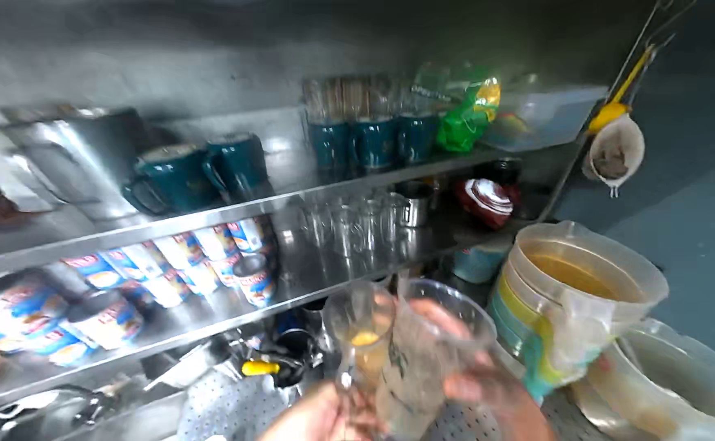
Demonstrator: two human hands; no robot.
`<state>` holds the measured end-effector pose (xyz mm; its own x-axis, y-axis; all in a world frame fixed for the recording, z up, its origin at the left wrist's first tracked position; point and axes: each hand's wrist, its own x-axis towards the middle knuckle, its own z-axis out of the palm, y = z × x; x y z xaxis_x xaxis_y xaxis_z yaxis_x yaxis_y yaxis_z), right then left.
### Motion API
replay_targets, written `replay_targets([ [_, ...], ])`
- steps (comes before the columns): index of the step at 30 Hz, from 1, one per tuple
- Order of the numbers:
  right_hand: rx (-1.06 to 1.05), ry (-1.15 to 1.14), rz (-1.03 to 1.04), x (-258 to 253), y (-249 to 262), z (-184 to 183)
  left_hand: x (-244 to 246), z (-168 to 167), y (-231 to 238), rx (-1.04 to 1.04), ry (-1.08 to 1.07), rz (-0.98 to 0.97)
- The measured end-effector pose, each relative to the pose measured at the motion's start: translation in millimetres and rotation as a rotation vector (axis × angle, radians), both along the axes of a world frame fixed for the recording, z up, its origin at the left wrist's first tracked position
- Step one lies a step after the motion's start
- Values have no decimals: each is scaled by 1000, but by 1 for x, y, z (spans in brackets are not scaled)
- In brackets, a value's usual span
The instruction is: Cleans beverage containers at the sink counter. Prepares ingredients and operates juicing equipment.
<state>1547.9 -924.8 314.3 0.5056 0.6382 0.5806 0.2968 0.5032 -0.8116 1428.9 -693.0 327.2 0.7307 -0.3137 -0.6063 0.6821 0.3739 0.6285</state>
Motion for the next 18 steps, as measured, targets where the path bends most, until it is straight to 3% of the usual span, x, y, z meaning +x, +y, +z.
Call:
replay_targets([
  [3, 12, -36, -85, 55, 29, 35, 49, 40, 30, -15, -62, -24],
  [5, 27, 39, -161, 82, 42, 40, 80, 44, 49, -130, -53, 30],
  [8, 95, 124, -267, 93, 49, 26, 117, 24, 69, -308, -3, 214],
  [10, 162, 125, -215, 89, 43, 8, 141, 7, 81, -414, 18, 297],
  [15, 142, 163, -93, 61, 22, -43, 191, -24, 100, -360, -25, 525],
  [18, 83, 191, -69, 33, 19, -51, 210, -45, 106, -371, -67, 620],
])
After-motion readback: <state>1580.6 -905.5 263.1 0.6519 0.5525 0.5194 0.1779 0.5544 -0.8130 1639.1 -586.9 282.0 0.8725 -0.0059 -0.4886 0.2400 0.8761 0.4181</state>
